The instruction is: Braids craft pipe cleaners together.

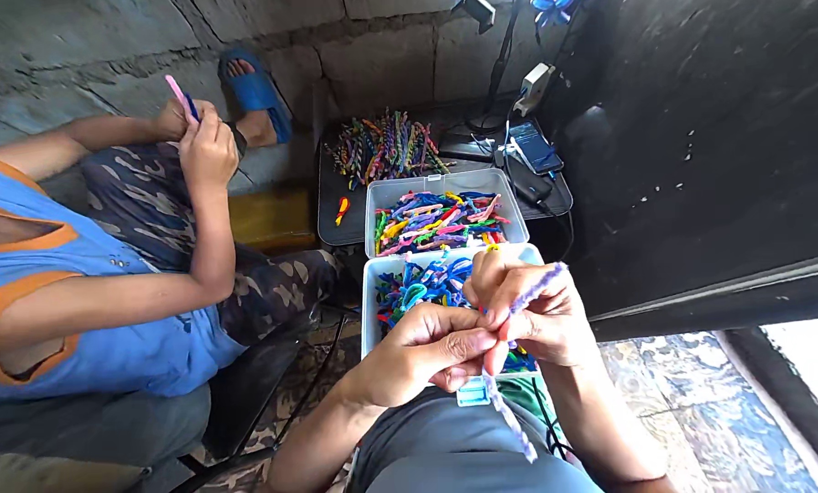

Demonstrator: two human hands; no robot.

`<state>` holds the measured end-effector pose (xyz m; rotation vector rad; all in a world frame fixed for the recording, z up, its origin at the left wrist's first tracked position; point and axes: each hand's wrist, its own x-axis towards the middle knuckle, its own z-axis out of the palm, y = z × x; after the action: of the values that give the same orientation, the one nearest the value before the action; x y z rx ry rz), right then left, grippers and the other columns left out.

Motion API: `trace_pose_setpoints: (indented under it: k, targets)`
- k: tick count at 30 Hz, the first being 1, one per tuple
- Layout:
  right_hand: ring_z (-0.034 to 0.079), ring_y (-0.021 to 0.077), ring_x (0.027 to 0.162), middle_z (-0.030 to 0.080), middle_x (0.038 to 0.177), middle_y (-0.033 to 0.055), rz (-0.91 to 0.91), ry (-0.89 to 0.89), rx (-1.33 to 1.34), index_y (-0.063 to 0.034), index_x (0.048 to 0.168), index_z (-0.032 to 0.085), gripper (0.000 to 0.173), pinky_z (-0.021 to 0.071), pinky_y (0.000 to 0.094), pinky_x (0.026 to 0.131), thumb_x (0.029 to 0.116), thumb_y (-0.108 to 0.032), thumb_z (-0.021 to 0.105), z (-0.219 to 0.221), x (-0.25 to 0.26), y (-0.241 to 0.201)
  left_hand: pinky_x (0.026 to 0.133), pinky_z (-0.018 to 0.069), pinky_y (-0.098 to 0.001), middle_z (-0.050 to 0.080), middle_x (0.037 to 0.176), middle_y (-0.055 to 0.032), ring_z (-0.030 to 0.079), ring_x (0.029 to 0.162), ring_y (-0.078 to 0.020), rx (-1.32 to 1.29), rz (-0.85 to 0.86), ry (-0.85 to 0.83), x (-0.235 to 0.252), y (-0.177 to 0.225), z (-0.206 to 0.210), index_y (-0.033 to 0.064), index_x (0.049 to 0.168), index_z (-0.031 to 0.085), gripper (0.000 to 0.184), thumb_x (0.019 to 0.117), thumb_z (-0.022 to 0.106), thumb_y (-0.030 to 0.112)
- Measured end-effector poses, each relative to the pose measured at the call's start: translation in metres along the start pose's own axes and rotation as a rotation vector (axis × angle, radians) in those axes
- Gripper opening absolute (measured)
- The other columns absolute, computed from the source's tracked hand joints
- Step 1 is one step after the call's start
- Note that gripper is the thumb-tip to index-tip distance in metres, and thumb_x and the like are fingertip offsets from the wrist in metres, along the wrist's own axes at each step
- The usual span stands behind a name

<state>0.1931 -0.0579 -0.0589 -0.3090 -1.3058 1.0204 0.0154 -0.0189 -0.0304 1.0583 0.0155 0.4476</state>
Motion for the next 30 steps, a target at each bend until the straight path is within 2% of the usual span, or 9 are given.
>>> trace_pose_setpoints:
  k: [3,7,11,15,19,22,24,27,30]
  targets:
    - [0.062,-0.0040,0.091,0.066,0.093,-0.0116,-0.010,0.131,-0.141,-0.0169,0.097,0.072,0.003,0.0526,0.0138,0.082,0.0975,-0.019,0.070,0.009,-0.003,-0.004,0.058,0.0351,-0.0038,0.058,0.077,0.0124,0.046,0.066,0.0141,0.505,0.208,0.141,-0.003,-0.002,0.008,0.0070,0.094,0.065,0.025,0.1086,0.048,0.018]
    - [0.059,-0.0046,0.087,0.061,0.089,-0.0103,-0.041,0.266,-0.364,-0.0155,0.092,0.066,0.007,0.0507,0.0117,0.078,0.0988,-0.018,0.067,0.020,-0.005,-0.006,0.055,0.0429,-0.0168,0.057,0.071,-0.0102,0.054,0.060,-0.0109,1.637,0.564,0.526,-0.003,-0.017,0.019,-0.0025,0.092,0.067,0.027,0.1066,0.050,0.014]
    - [0.061,-0.0058,0.088,0.064,0.091,-0.0123,0.008,0.221,-0.305,-0.0180,0.095,0.069,0.006,0.0536,0.0118,0.079,0.0990,-0.022,0.067,0.019,-0.001,-0.008,0.067,0.0444,-0.0086,0.062,0.076,-0.0069,0.056,0.072,0.0021,1.239,0.502,0.408,-0.005,-0.010,0.012,-0.0060,0.092,0.066,0.030,0.1072,0.049,0.013]
    - [0.064,-0.0005,0.104,0.070,0.109,-0.0093,0.046,-0.038,-0.006,-0.0164,0.113,0.073,0.016,0.0537,0.0178,0.090,0.1013,-0.024,0.065,0.002,0.005,-0.006,0.061,0.0367,-0.0028,0.060,0.080,0.0142,0.047,0.071,0.0168,0.504,0.253,0.160,-0.006,-0.001,0.005,0.0060,0.095,0.065,0.026,0.1090,0.047,0.018]
    - [0.063,-0.0013,0.098,0.069,0.097,-0.0086,-0.014,-0.084,-0.047,-0.0132,0.101,0.074,0.007,0.0519,0.0168,0.087,0.0973,-0.017,0.070,-0.001,0.009,-0.004,0.058,0.0353,-0.0034,0.065,0.081,0.0153,0.049,0.068,0.0165,0.150,0.110,0.016,-0.005,-0.002,0.001,0.0097,0.097,0.069,0.024,0.1076,0.052,0.022]
    - [0.060,-0.0044,0.091,0.064,0.088,-0.0087,-0.036,-0.003,-0.285,-0.0113,0.090,0.069,0.012,0.0500,0.0129,0.082,0.0979,-0.020,0.070,0.002,0.007,-0.008,0.062,0.0376,-0.0033,0.060,0.078,0.0103,0.048,0.070,0.0151,0.530,0.254,0.120,-0.006,-0.005,-0.001,0.0038,0.094,0.065,0.028,0.1092,0.048,0.019]
    - [0.056,-0.0052,0.085,0.058,0.083,-0.0056,-0.043,0.061,-0.523,-0.0079,0.085,0.062,0.018,0.0470,0.0103,0.077,0.0987,-0.019,0.067,0.007,0.005,-0.009,0.068,0.0460,-0.0080,0.064,0.078,-0.0046,0.057,0.071,0.0048,1.063,0.435,0.328,-0.007,-0.011,-0.001,-0.0055,0.093,0.067,0.030,0.1074,0.050,0.014]
    - [0.051,-0.0014,0.079,0.052,0.079,-0.0010,-0.087,0.123,-0.829,-0.0048,0.083,0.058,0.019,0.0429,0.0106,0.074,0.0981,-0.015,0.064,0.014,0.002,-0.002,0.053,0.0426,-0.0185,0.059,0.069,-0.0108,0.055,0.058,-0.0119,1.706,0.565,0.623,-0.003,-0.028,0.000,-0.0019,0.089,0.068,0.027,0.1050,0.052,0.013]
    - [0.049,0.0008,0.076,0.051,0.077,0.0002,-0.111,0.177,-0.933,-0.0040,0.085,0.060,0.019,0.0398,0.0122,0.072,0.0984,-0.016,0.063,0.020,-0.001,0.004,0.054,0.0429,-0.0182,0.061,0.070,-0.0110,0.056,0.059,-0.0112,1.686,0.552,0.661,-0.002,-0.031,-0.001,-0.0025,0.089,0.068,0.026,0.1036,0.052,0.011]
